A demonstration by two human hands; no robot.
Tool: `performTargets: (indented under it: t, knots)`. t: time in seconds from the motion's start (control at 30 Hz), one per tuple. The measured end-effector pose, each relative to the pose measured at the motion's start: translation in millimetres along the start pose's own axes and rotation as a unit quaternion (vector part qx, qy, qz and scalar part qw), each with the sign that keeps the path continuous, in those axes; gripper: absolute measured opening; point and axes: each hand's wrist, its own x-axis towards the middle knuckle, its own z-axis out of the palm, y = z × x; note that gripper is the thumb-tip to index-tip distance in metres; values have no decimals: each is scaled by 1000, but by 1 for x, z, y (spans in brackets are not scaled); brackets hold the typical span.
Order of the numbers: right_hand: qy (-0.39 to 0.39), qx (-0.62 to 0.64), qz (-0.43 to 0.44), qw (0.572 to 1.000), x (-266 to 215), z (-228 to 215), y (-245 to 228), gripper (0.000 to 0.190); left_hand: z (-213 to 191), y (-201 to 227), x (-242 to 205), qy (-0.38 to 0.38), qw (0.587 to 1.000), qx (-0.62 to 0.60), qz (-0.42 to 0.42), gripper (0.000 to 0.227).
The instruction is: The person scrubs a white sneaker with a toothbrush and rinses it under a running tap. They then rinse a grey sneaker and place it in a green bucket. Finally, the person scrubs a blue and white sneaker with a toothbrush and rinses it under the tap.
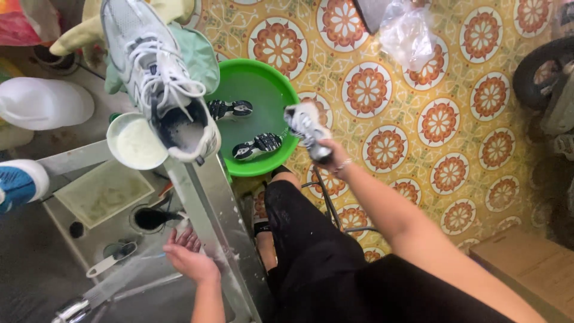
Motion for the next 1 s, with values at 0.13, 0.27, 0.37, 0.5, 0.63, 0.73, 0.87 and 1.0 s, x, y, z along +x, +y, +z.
performTargets:
  t: [0.13,0.27,0.37,0.5,0.63,0.73,0.87,1.0]
  knots:
    - [43,16,43,998,96,15,37,54,17,17,-27,-8,978,113,175,55]
    - [131,-76,101,983,151,52,55,58,34,46,-41,73,878,342,326,50]
    - [155,-111,81,978,155,86,55,70,42,56,-47,73,840,402,356,49]
    - [-1,-263,-18,965,247,27,136,118,43,59,-48,65,834,415,357,50]
    - [-74,-639,-58,763,151,-14,130,82,45,64,-52,57,840,407,353,46]
    - [84,-647,30,758,84,-60,125,60,48,63,-44,58,842,403,354,41]
    - [173,-607,-56,773,43,-103,134,44,42,55,-42,82,846,390,356,36]
    - [81,-435,-316,839,-2,-13,85,25,38,53,-38,97,858,370,343,37]
